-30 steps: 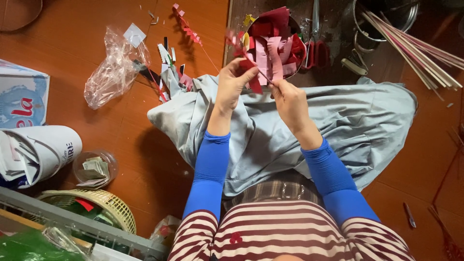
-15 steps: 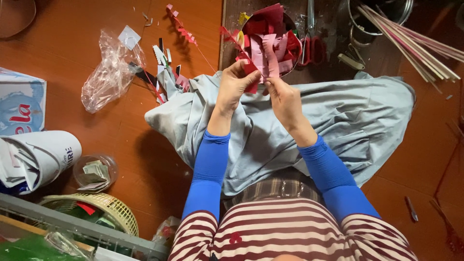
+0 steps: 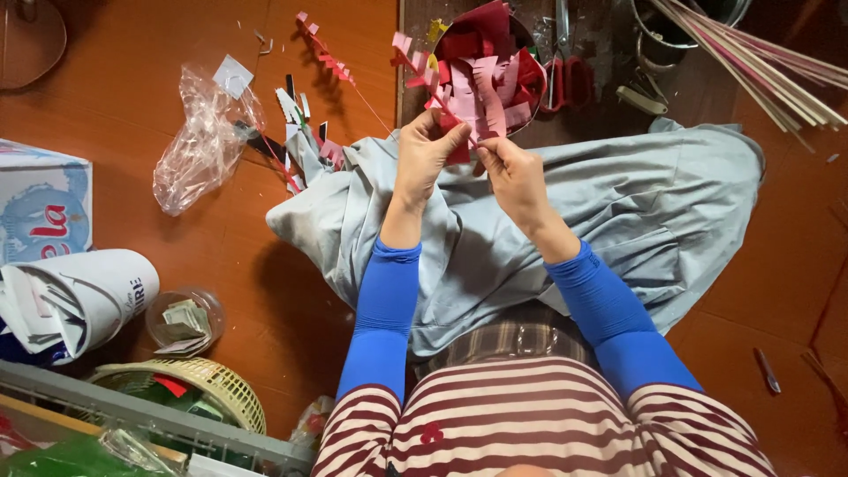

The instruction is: Assembling decorative items by attaching red paper strips to thin wooden sticks using an adhesive.

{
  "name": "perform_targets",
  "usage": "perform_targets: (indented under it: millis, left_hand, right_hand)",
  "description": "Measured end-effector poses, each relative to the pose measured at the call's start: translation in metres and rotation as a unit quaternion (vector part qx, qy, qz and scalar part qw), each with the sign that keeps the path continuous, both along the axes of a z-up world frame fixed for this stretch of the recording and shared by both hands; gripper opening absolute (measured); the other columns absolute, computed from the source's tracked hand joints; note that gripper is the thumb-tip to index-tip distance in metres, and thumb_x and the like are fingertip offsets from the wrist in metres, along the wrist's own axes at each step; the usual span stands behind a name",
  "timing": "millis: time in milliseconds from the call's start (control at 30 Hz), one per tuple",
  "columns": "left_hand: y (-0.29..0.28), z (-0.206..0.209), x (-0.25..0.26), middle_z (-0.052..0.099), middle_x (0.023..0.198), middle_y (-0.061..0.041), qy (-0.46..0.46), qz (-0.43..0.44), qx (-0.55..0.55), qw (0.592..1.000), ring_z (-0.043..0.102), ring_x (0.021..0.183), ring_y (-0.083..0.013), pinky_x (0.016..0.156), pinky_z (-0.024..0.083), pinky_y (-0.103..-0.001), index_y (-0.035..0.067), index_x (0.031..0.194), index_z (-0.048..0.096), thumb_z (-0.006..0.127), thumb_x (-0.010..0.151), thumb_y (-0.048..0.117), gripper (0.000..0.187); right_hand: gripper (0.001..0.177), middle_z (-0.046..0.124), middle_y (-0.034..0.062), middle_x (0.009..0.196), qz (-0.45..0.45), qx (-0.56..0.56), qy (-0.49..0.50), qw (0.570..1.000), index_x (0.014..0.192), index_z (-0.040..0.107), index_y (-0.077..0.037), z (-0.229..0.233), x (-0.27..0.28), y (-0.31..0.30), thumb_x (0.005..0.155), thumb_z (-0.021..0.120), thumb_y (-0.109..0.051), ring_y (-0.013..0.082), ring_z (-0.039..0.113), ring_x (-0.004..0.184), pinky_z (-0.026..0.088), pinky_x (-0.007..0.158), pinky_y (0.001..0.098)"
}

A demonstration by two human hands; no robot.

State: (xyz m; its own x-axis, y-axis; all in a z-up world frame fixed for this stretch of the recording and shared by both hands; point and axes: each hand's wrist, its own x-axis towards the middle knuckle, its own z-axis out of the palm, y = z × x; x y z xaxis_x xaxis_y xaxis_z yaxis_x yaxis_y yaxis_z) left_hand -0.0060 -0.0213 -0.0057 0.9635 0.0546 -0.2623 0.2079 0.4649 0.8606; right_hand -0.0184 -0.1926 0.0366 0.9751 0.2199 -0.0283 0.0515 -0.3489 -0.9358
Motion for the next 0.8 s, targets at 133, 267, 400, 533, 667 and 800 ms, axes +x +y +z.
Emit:
perform_targets:
  millis: [133,267,400,533,667,800]
  left_hand:
    - [-0.008,-0.003,-0.001,0.066,0.087,0.001,-0.052,0.042,0.051,0.996,0.061,0.078,-0.006,0.07,0.051,-0.022,0.002,0.093,0.067,0.082,0.095,0.005,0.015]
    - [-0.014,0.004,0.001,0.068,0.09,-0.001,-0.06,0.073,0.047,0.994,0.062,0.083,-0.0065,0.075,0.052,-0.022,0.001,0.097,0.068,0.08,0.095,0.003,0.012]
    - [-0.013,-0.006,-0.001,0.072,0.096,-0.005,-0.043,0.084,-0.062,0.994,0.069,0.085,-0.0124,0.078,0.059,-0.028,0.003,0.105,0.066,0.077,0.094,0.003,0.016]
    - [-0.005,-0.002,-0.001,0.074,0.098,-0.012,-0.004,0.048,-0.148,0.988,0.074,0.084,-0.0224,0.074,0.064,-0.036,0.003,0.107,0.064,0.072,0.098,0.012,0.014]
    - [0.001,0.004,-0.001,0.076,0.102,-0.017,0.037,0.029,-0.205,0.978,0.076,0.089,-0.0269,0.078,0.065,-0.038,0.0,0.109,0.067,0.064,0.099,0.027,0.029]
    - [0.002,-0.013,-0.001,0.075,0.109,-0.015,0.028,0.027,-0.172,0.984,0.076,0.098,-0.026,0.088,0.065,-0.038,-0.001,0.116,0.067,0.067,0.097,0.009,0.021]
  right_hand:
    - [0.013,0.072,0.0053,0.077,0.012,-0.001,0.007,1.0,0.113,0.07,0.001,-0.006,0.001,0.0,0.107,0.062,-0.007,0.0063,0.054,0.063,0.046,0.056,0.0263]
    - [0.016,0.074,0.0045,0.089,0.008,0.105,0.053,0.993,0.113,0.061,0.001,-0.001,-0.001,0.009,0.1,0.065,-0.006,0.0047,0.068,0.076,0.054,0.063,0.0249]
    - [0.012,0.076,0.01,0.085,-0.005,-0.02,0.009,1.0,0.112,0.068,-0.001,-0.008,-0.003,0.01,0.103,0.062,-0.004,0.017,0.07,0.068,0.053,0.06,0.0296]
    - [0.022,0.074,0.0156,0.088,0.01,-0.039,-0.08,0.996,0.119,0.066,0.0,-0.014,-0.001,0.007,0.097,0.062,0.0,0.0258,0.074,0.073,0.055,0.061,0.0344]
    - [0.01,0.07,0.0168,0.082,0.016,-0.046,-0.023,0.999,0.112,0.066,-0.001,-0.01,0.004,0.002,0.103,0.061,-0.003,0.028,0.071,0.066,0.055,0.061,0.0372]
    - [0.03,0.068,0.0212,0.089,0.047,-0.058,-0.117,0.99,0.125,0.065,0.002,-0.01,0.009,-0.004,0.096,0.057,0.003,0.0368,0.069,0.077,0.054,0.066,0.0424]
